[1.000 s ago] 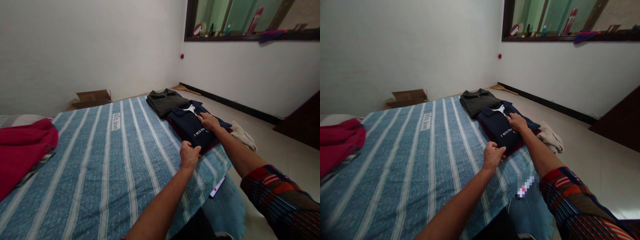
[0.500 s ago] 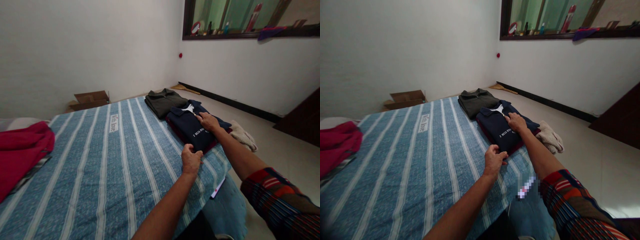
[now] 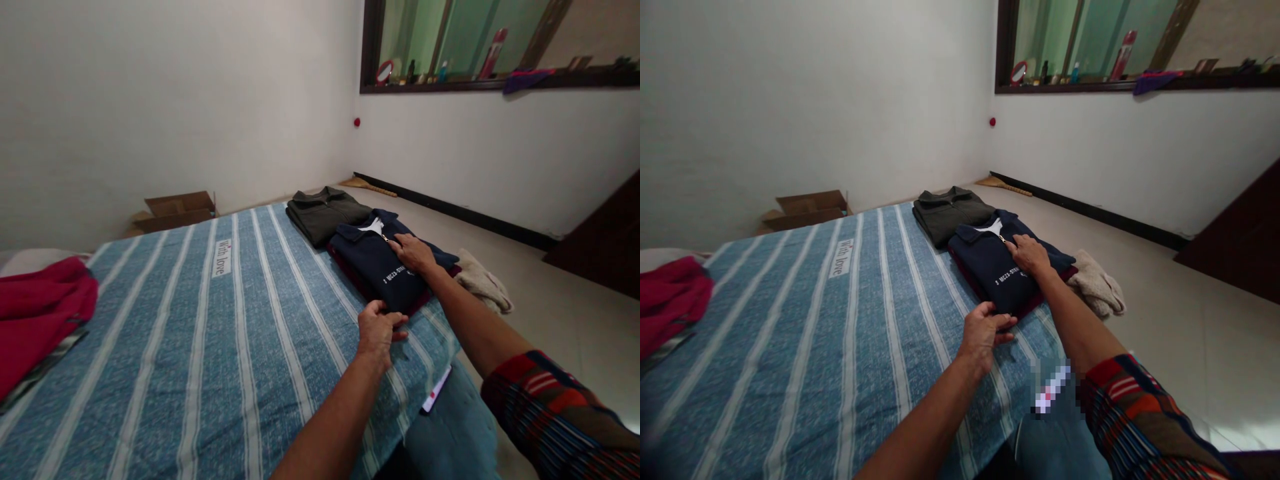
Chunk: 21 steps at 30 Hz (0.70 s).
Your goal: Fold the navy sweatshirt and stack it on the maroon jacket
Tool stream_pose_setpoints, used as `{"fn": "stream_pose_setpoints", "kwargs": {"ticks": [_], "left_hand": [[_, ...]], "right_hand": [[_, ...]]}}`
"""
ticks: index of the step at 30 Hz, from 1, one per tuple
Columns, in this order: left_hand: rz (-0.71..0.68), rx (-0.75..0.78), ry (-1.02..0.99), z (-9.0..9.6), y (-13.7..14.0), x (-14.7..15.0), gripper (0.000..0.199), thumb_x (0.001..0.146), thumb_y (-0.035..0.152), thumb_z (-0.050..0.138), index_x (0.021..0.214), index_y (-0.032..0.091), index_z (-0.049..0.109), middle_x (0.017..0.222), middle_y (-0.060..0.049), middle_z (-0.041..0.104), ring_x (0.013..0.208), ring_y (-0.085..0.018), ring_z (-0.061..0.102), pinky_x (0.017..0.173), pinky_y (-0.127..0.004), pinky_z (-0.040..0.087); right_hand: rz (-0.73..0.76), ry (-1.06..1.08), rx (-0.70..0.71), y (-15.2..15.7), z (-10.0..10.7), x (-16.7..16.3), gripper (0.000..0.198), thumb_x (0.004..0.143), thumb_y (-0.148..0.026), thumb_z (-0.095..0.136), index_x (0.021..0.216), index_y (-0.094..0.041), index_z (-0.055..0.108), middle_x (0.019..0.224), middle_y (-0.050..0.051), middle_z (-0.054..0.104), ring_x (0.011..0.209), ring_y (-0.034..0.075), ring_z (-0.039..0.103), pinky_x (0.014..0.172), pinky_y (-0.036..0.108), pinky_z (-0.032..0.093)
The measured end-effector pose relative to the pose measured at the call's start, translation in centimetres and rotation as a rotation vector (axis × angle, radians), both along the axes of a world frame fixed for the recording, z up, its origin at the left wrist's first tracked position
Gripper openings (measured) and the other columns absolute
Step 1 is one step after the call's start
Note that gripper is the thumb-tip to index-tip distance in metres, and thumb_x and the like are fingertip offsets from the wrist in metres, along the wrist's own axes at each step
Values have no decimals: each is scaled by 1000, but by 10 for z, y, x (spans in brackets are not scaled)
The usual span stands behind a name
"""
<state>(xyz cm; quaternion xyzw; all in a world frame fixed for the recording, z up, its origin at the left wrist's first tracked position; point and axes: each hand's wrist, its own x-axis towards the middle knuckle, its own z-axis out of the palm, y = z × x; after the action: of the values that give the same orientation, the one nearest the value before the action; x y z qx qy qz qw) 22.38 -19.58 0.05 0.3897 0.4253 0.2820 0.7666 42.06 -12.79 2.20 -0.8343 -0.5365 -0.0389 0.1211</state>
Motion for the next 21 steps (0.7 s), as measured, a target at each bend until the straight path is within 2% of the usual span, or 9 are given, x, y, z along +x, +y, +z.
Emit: {"fn": "stream_pose_setpoints", "kwargs": {"ticks": [6,8,10,14,16,19,21], "left_hand": [[-40,71,79,-2,2,1,19,70,15,64,87,16,54,78,-3,61,63,-14,64,41,-19,47],[-55,65,104,-2,3,0,14,71,17,64,77,15,52,75,-3,60,61,-14,63,40,-19,46],[-62,42,113,0,5,-1,16,71,19,65,71,16,49,69,-2,59,62,-14,62,42,-18,47],[-155,-19,87,5,14,-4,16,73,25,65,74,16,51,71,-3,63,62,-14,64,45,-20,47],[-232,66,194,7,19,-5,16,77,29,61,71,17,51,63,-1,61,52,-13,60,42,-20,43],[-302,366,417,8,29,-7,29,76,28,59,53,18,45,44,3,49,37,-9,47,38,-19,30],[-294,570,520,8,36,-6,36,71,24,64,44,19,41,38,6,40,36,-7,39,39,-20,23]], "right_hand": [[-2,6,8,1,-1,0,45,96,-51,26,111,-21,56,112,10,59,104,24,56,85,33,40],[-3,6,11,1,-1,0,44,95,-51,27,112,-21,56,112,11,59,105,25,56,85,33,41],[-6,5,17,1,-1,-1,43,95,-50,29,115,-22,55,115,11,59,105,25,56,85,33,41],[-12,6,23,2,-3,-1,43,95,-50,29,117,-23,54,117,10,58,106,24,56,85,33,41],[-14,8,25,2,-3,-1,43,95,-50,29,117,-23,54,116,9,58,106,24,56,85,32,41],[-14,11,28,2,-3,0,43,95,-50,29,118,-24,54,117,9,58,105,25,56,85,33,41],[-15,11,28,2,-3,0,43,95,-50,28,119,-24,53,118,9,58,105,25,56,84,34,41]]}}
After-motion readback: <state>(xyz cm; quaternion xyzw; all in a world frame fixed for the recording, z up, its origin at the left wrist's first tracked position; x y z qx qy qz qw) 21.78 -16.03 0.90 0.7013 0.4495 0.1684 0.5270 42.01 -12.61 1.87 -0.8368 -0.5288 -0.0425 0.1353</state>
